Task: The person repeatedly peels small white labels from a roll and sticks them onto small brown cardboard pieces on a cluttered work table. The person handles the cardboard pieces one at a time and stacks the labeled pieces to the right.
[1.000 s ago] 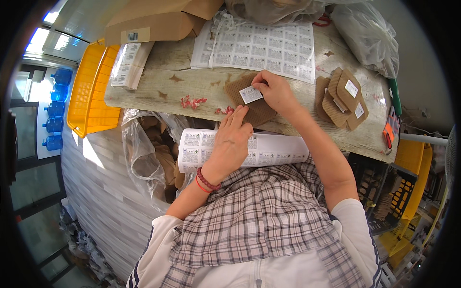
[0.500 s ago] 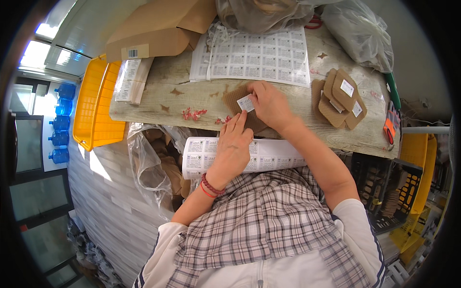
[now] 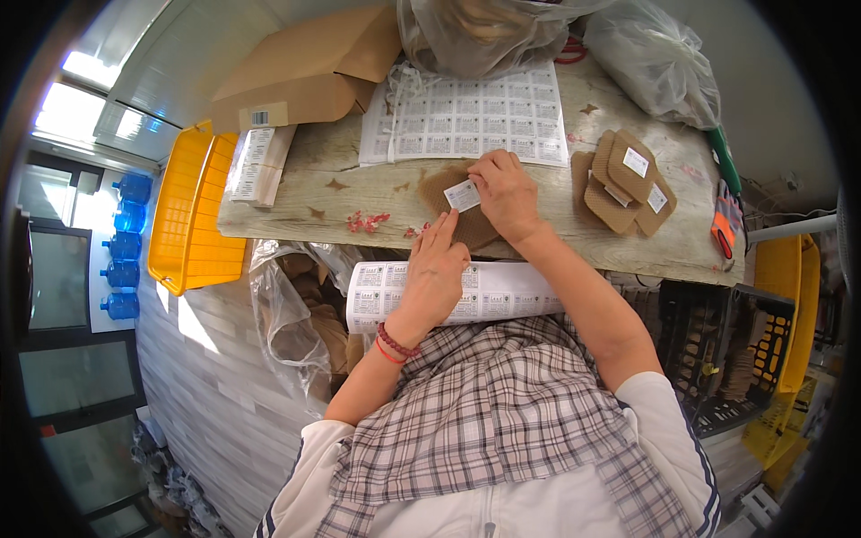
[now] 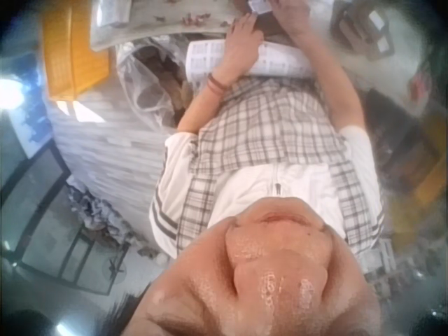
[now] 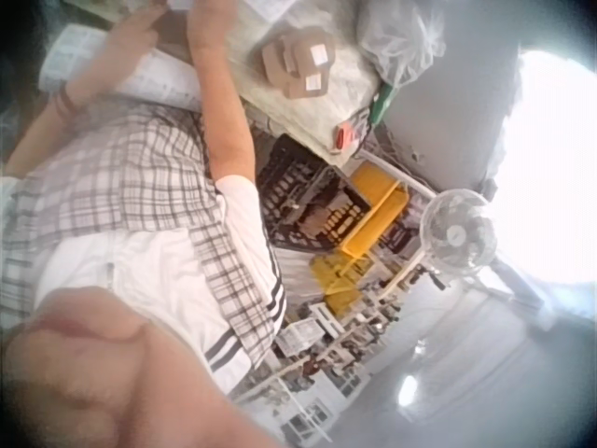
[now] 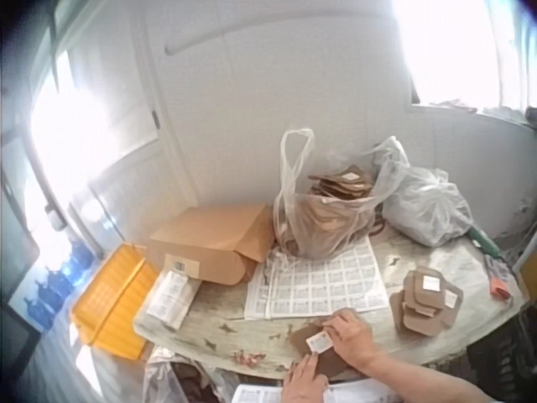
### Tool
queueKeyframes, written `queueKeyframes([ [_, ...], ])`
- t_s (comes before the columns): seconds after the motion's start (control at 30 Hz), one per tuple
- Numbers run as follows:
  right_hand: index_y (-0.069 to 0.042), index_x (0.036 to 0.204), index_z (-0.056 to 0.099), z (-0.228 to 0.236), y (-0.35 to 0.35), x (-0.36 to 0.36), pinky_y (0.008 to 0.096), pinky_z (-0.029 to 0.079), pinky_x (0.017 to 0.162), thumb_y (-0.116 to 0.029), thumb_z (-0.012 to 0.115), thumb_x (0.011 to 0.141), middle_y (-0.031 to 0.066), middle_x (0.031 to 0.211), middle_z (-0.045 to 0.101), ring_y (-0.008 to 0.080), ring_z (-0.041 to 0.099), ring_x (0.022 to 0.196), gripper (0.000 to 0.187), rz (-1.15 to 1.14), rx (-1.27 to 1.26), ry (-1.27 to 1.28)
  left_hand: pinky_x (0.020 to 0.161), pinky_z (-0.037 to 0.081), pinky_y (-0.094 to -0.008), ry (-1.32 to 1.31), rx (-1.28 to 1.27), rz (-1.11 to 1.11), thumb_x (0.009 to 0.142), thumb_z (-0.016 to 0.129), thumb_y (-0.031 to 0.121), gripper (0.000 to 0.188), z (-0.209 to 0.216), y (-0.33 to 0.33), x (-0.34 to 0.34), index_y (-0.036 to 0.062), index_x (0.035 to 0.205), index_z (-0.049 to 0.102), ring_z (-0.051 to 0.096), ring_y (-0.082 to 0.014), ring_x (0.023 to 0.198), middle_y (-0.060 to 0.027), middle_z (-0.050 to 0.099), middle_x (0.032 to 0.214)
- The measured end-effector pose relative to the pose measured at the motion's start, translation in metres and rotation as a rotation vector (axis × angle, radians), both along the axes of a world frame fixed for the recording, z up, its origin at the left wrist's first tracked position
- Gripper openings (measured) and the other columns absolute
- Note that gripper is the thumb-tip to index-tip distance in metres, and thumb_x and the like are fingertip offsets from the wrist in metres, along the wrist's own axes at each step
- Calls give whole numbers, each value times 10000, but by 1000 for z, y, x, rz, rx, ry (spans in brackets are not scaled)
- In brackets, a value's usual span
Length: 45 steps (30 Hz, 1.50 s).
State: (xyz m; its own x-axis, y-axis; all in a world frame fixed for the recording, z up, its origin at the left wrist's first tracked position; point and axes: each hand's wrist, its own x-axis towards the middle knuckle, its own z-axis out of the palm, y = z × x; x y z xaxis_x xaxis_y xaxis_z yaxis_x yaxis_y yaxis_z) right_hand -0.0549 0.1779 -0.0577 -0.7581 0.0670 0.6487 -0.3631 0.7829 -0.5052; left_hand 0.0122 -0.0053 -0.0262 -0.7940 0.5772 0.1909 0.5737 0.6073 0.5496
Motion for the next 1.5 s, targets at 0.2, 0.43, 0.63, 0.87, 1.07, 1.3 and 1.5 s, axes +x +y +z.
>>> queueKeyframes([
  [0.2, -86, 1077, 607, 8, 15, 13, 427, 530, 660, -81, 609, 979, 150, 847, 691, 354, 683, 758, 98, -48, -106, -296, 1167, 294, -543, -35, 4, -4, 917, 575, 59, 71, -5, -1, -3, 7, 897, 619, 373, -447, 1425, -280, 421, 1514],
  [0.43, -143, 1100, 584, 68, 127, 28, 480, 539, 644, -209, 541, 1029, 157, 776, 700, 405, 685, 711, 106, -570, 116, -6, 969, 444, -457, -96, 92, 21, 894, 611, 71, 84, 15, -8, -4, -3, 876, 645, 569, -364, 1121, -157, 641, 1119],
  [0.63, -128, 1291, 621, 86, 142, 61, 430, 496, 982, -157, 601, 979, 94, 1179, 705, 330, 632, 1130, 314, -543, 317, 27, 769, 474, -413, -132, 215, 132, 931, 615, 94, 116, 45, 0, 9, -2, 944, 678, 608, -339, 854, -151, 594, 887],
  [0.87, -94, 1058, 749, 45, 7, 124, 452, 522, 981, -68, 782, 790, 61, 1074, 711, 283, 654, 1030, 272, 180, 67, -108, 752, 480, -442, -165, 237, 127, 924, 615, 80, 110, 39, 0, 21, -7, 921, 684, 608, -364, 850, -169, 589, 873],
  [1.07, -77, 955, 746, 35, -7, 135, 405, 540, 906, -34, 785, 771, 71, 994, 714, 285, 673, 934, 193, 246, 75, -4, 759, 481, -443, -220, 214, 124, 937, 615, 93, 128, 28, -10, 27, -4, 964, 693, 618, -367, 860, -172, 604, 890],
  [1.3, -61, 910, 701, 19, -19, 139, 353, 531, 858, 7, 750, 804, 88, 1085, 682, 266, 662, 975, 135, 166, -248, -207, 779, 486, -438, -9, 59, 89, 930, 640, 126, 155, 30, -24, 32, 22, 1026, 705, 646, -355, 914, -166, 674, 991],
  [1.5, -64, 923, 688, 22, -1, 149, 311, 486, 913, 27, 714, 863, 105, 1182, 558, 217, 579, 1071, 113, 368, -490, -332, 780, 505, -427, -659, 60, 167, 905, 657, 158, 149, 42, -38, 7, 39, 972, 718, 671, -334, 886, -142, 706, 920],
])
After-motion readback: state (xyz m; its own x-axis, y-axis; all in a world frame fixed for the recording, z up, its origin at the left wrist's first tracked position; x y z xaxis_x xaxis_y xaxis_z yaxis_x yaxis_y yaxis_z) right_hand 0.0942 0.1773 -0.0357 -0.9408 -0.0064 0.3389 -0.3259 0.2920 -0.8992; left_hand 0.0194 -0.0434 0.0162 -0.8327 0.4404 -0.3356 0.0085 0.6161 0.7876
